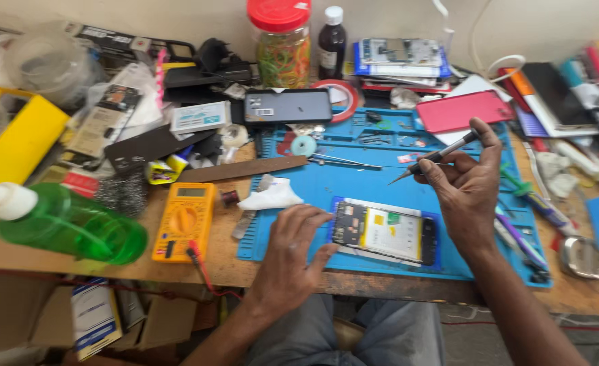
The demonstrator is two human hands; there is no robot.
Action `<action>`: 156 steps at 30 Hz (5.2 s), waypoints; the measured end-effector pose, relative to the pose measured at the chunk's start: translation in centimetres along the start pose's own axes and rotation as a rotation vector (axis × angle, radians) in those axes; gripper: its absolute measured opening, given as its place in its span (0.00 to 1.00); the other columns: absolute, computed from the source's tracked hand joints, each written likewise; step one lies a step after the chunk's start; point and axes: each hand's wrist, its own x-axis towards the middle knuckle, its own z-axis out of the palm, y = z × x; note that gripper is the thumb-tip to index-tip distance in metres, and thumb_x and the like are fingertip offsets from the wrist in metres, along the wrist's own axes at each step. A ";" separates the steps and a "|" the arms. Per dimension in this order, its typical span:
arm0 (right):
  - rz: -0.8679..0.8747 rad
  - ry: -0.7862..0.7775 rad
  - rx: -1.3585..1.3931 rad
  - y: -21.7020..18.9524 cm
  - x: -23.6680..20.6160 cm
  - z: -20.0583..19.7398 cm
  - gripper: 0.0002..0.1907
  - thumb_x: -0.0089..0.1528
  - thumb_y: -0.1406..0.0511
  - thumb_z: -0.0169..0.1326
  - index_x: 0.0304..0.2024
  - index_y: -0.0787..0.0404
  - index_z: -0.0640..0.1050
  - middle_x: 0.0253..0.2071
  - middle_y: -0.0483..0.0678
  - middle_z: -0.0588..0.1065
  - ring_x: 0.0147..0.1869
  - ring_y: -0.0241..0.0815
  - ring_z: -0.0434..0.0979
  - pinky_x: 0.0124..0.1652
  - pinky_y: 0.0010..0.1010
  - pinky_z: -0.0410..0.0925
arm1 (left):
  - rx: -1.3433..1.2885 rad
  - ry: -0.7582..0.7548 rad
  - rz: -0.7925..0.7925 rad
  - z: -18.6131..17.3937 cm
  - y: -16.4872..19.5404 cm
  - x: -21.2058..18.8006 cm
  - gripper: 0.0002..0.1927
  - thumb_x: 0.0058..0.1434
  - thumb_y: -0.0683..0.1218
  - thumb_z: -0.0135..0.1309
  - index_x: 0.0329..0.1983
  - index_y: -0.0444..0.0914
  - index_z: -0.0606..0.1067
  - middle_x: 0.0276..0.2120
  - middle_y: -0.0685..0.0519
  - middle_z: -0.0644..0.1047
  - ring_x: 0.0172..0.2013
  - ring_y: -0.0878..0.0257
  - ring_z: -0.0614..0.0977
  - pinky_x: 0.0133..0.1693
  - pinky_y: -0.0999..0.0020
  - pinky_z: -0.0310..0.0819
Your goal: The person holds a red smartphone, interacts with the touchscreen, and then uses a screwdriver to remove screws from the back of the device. They open the phone, manipulate internal components, and reassemble it before testing the screen again.
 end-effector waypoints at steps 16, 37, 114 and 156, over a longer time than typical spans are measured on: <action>0.050 0.299 0.025 -0.4 -10.6 -7.6 0.41 0.66 0.76 0.59 0.75 0.62 0.51 0.42 0.52 0.77 0.45 0.38 0.81 0.46 0.29 0.77 | 0.209 -0.369 0.371 7.9 5.8 0.7 0.38 0.69 0.64 0.43 0.73 0.35 0.61 0.73 0.46 0.62 0.73 0.49 0.58 0.71 0.48 0.46; 0.118 0.259 -0.062 -0.4 -10.7 -7.7 0.40 0.65 0.74 0.60 0.73 0.62 0.52 0.44 0.55 0.78 0.48 0.40 0.83 0.46 0.31 0.79 | 0.288 -0.366 0.365 9.3 5.2 -0.2 0.41 0.69 0.69 0.33 0.74 0.38 0.60 0.72 0.48 0.62 0.73 0.52 0.57 0.72 0.47 0.43; -0.306 -0.078 -0.712 -6.9 -10.7 -8.5 0.26 0.58 0.69 0.67 0.59 0.58 0.77 0.43 0.50 0.81 0.42 0.42 0.82 0.43 0.33 0.75 | 0.253 -0.331 0.375 8.6 7.8 -0.8 0.39 0.69 0.67 0.41 0.74 0.38 0.61 0.73 0.48 0.62 0.74 0.49 0.57 0.72 0.48 0.46; -0.185 -0.067 -0.574 -8.0 -11.8 -8.6 0.27 0.61 0.73 0.62 0.62 0.58 0.71 0.38 0.52 0.82 0.43 0.38 0.85 0.44 0.30 0.77 | 0.332 -0.329 0.431 7.7 9.2 -2.6 0.42 0.69 0.68 0.41 0.75 0.35 0.57 0.75 0.46 0.59 0.75 0.47 0.54 0.73 0.47 0.42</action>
